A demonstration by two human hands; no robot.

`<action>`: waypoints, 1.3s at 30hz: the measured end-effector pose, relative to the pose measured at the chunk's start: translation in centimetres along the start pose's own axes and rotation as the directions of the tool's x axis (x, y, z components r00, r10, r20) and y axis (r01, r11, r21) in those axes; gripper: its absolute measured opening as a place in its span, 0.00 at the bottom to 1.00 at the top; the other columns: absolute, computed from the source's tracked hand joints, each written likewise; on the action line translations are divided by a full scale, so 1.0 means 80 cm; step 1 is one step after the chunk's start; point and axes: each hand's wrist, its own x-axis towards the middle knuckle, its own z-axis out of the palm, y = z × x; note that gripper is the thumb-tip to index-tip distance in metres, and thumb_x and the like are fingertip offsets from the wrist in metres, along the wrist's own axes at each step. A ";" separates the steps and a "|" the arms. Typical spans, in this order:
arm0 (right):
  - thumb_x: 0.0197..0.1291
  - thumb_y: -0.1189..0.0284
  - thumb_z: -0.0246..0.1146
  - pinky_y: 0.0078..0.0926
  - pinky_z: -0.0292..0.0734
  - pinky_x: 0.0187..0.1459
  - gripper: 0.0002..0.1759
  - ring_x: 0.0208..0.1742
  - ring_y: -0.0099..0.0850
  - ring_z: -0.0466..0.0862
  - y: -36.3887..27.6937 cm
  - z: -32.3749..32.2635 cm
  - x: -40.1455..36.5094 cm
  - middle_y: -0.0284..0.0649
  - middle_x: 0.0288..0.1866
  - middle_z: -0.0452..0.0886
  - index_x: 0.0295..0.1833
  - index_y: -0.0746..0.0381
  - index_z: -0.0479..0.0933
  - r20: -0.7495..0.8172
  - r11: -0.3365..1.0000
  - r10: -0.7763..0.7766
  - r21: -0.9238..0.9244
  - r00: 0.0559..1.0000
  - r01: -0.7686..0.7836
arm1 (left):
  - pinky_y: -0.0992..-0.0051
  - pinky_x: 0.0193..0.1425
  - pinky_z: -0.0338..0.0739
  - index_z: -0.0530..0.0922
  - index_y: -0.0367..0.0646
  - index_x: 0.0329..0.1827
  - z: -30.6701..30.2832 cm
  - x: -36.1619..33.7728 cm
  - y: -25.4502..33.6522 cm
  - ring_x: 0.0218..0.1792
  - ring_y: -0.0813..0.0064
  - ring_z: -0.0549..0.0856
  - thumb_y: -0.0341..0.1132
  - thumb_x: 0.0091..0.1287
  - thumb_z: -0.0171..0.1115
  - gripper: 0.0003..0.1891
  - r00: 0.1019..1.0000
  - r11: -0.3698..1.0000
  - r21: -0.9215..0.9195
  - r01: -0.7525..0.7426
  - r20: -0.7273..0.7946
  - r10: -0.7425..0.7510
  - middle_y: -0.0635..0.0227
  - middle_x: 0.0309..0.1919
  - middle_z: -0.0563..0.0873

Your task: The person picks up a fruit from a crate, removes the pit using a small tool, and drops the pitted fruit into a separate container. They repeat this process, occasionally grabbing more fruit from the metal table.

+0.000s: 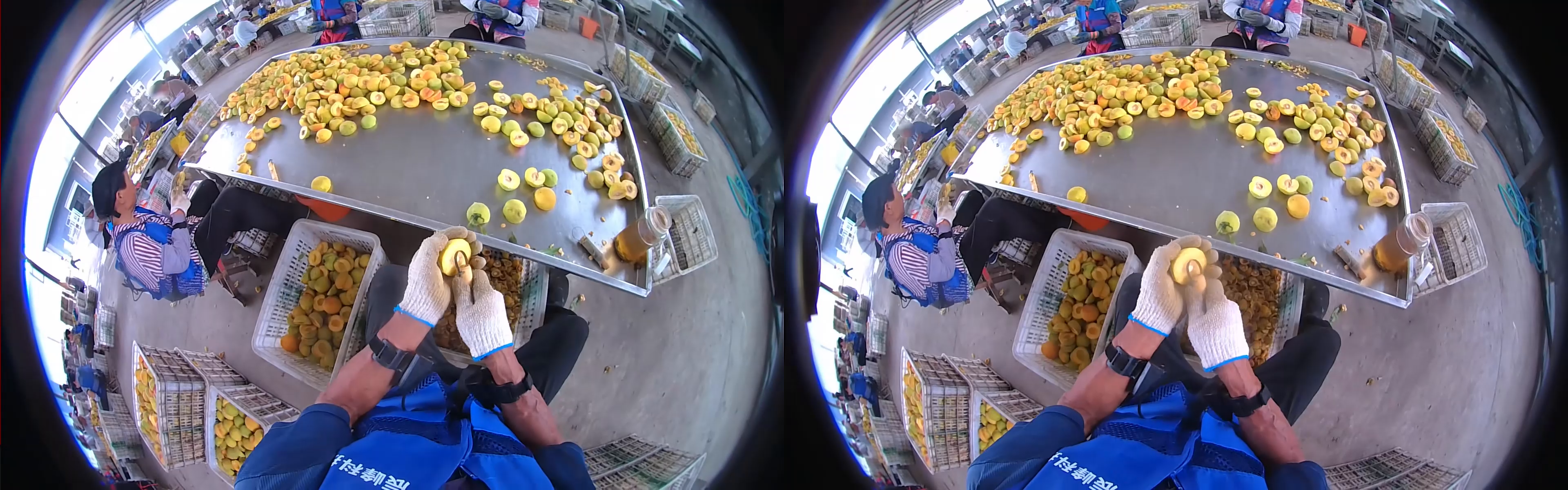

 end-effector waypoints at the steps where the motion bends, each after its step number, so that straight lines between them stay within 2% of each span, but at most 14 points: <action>1: 0.76 0.65 0.58 0.55 0.74 0.34 0.14 0.42 0.66 0.81 0.000 0.001 -0.001 0.64 0.35 0.82 0.50 0.66 0.76 0.011 1.000 0.019 0.003 1.000 -0.019 | 0.59 0.53 0.86 0.79 0.38 0.51 -0.003 0.000 -0.002 0.48 0.60 0.86 0.41 0.77 0.54 0.14 1.000 1.000 0.000 0.001 0.000 -0.001 0.58 0.45 0.84; 4: 0.76 0.66 0.57 0.55 0.74 0.34 0.14 0.42 0.66 0.82 0.012 0.004 -0.003 0.64 0.35 0.82 0.52 0.67 0.76 0.022 1.000 -0.003 0.016 1.000 0.003 | 0.60 0.54 0.85 0.80 0.38 0.50 -0.008 0.003 -0.008 0.49 0.61 0.86 0.47 0.77 0.55 0.19 1.000 0.998 0.058 0.020 -0.002 -0.020 0.60 0.48 0.86; 6: 0.75 0.66 0.57 0.55 0.75 0.34 0.14 0.41 0.66 0.82 0.018 0.003 -0.004 0.65 0.34 0.82 0.53 0.67 0.76 0.026 0.999 -0.045 0.025 0.999 0.044 | 0.62 0.49 0.86 0.80 0.38 0.49 -0.005 0.003 -0.012 0.44 0.61 0.87 0.49 0.79 0.51 0.21 0.992 0.971 0.240 0.016 -0.124 0.014 0.59 0.43 0.86; 12: 0.74 0.67 0.59 0.53 0.76 0.32 0.16 0.38 0.66 0.82 0.025 -0.011 -0.006 0.66 0.31 0.81 0.57 0.69 0.73 0.029 0.988 -0.097 -0.122 0.995 0.100 | 0.66 0.43 0.85 0.80 0.37 0.47 0.010 -0.005 -0.018 0.35 0.65 0.87 0.51 0.81 0.47 0.23 0.996 0.954 0.299 -0.023 -0.070 0.046 0.57 0.36 0.86; 18: 0.74 0.67 0.58 0.52 0.77 0.34 0.16 0.39 0.65 0.83 0.013 -0.028 -0.017 0.66 0.33 0.82 0.57 0.70 0.75 0.115 0.996 -0.089 -0.018 0.989 0.092 | 0.70 0.31 0.84 0.80 0.36 0.39 0.015 -0.002 -0.021 0.25 0.69 0.85 0.47 0.81 0.51 0.22 0.993 0.929 0.362 -0.069 -0.067 0.100 0.61 0.28 0.85; 20: 0.75 0.67 0.56 0.49 0.79 0.39 0.17 0.43 0.64 0.83 0.010 -0.028 -0.016 0.67 0.37 0.83 0.58 0.71 0.76 0.131 0.994 -0.043 0.110 0.990 0.029 | 0.72 0.28 0.82 0.81 0.36 0.35 0.014 -0.003 -0.020 0.24 0.73 0.85 0.47 0.80 0.51 0.23 0.994 0.928 0.361 -0.091 -0.022 0.106 0.62 0.27 0.85; 22: 0.76 0.65 0.55 0.44 0.79 0.50 0.20 0.48 0.56 0.86 0.029 -0.021 -0.012 0.59 0.42 0.86 0.59 0.72 0.76 0.156 0.987 -0.069 0.154 0.985 0.045 | 0.74 0.28 0.81 0.82 0.36 0.34 0.007 0.002 -0.024 0.24 0.73 0.85 0.46 0.80 0.52 0.23 0.993 0.918 0.386 -0.088 -0.036 0.110 0.63 0.26 0.85; 24: 0.77 0.64 0.55 0.41 0.80 0.34 0.16 0.30 0.44 0.85 0.057 -0.009 -0.006 0.45 0.30 0.84 0.52 0.67 0.78 0.121 0.960 -0.198 0.225 0.973 0.168 | 0.74 0.27 0.80 0.83 0.35 0.34 -0.004 0.010 -0.027 0.23 0.74 0.84 0.45 0.80 0.53 0.22 0.998 0.917 0.394 -0.062 -0.003 0.069 0.63 0.27 0.86; 25: 0.77 0.62 0.55 0.36 0.73 0.25 0.13 0.22 0.37 0.78 0.046 -0.012 -0.007 0.38 0.25 0.78 0.47 0.62 0.76 0.266 0.892 0.015 0.432 0.964 -0.133 | 0.74 0.27 0.79 0.84 0.35 0.34 0.000 0.009 -0.024 0.23 0.74 0.84 0.44 0.80 0.52 0.22 0.996 0.911 0.404 -0.084 0.024 0.081 0.63 0.27 0.86; 26: 0.77 0.60 0.56 0.31 0.66 0.16 0.13 0.14 0.30 0.72 0.034 -0.021 -0.012 0.31 0.19 0.72 0.41 0.57 0.75 0.448 0.711 0.190 0.551 0.874 -0.437 | 0.75 0.26 0.79 0.84 0.35 0.33 0.002 0.008 -0.020 0.22 0.74 0.84 0.44 0.80 0.53 0.23 0.998 0.915 0.398 -0.064 0.051 0.048 0.63 0.27 0.87; 27: 0.78 0.58 0.55 0.19 0.54 0.14 0.14 0.13 0.18 0.63 0.030 -0.028 -0.014 0.23 0.19 0.65 0.40 0.52 0.74 0.556 0.561 0.191 0.614 0.809 -0.554 | 0.75 0.26 0.79 0.84 0.36 0.32 0.005 0.009 -0.015 0.22 0.74 0.84 0.45 0.80 0.53 0.23 0.994 0.907 0.415 -0.073 0.100 0.034 0.63 0.26 0.87; 31: 0.77 0.53 0.57 0.20 0.52 0.13 0.18 0.11 0.18 0.61 0.027 -0.037 -0.013 0.25 0.17 0.64 0.35 0.52 0.70 0.648 0.415 0.065 0.674 0.759 -0.611 | 0.76 0.27 0.79 0.84 0.36 0.28 0.007 0.017 -0.004 0.22 0.74 0.85 0.46 0.79 0.54 0.25 0.974 0.906 0.415 -0.085 0.227 -0.012 0.62 0.24 0.87; 36: 0.76 0.52 0.58 0.20 0.52 0.13 0.19 0.11 0.18 0.60 0.025 -0.039 -0.014 0.25 0.17 0.63 0.35 0.52 0.70 0.604 0.559 0.146 0.603 0.784 -0.569 | 0.73 0.27 0.79 0.83 0.34 0.27 0.004 0.023 -0.003 0.22 0.68 0.84 0.44 0.79 0.50 0.26 0.948 0.849 0.518 -0.107 0.310 -0.070 0.57 0.24 0.86; 39: 0.76 0.51 0.59 0.19 0.51 0.14 0.19 0.11 0.17 0.59 0.031 -0.034 -0.010 0.25 0.17 0.63 0.35 0.52 0.71 0.535 0.618 0.213 0.574 0.818 -0.537 | 0.72 0.28 0.79 0.82 0.34 0.26 0.003 0.023 -0.006 0.22 0.67 0.84 0.43 0.78 0.50 0.26 0.966 0.862 0.502 -0.070 0.250 -0.067 0.57 0.23 0.86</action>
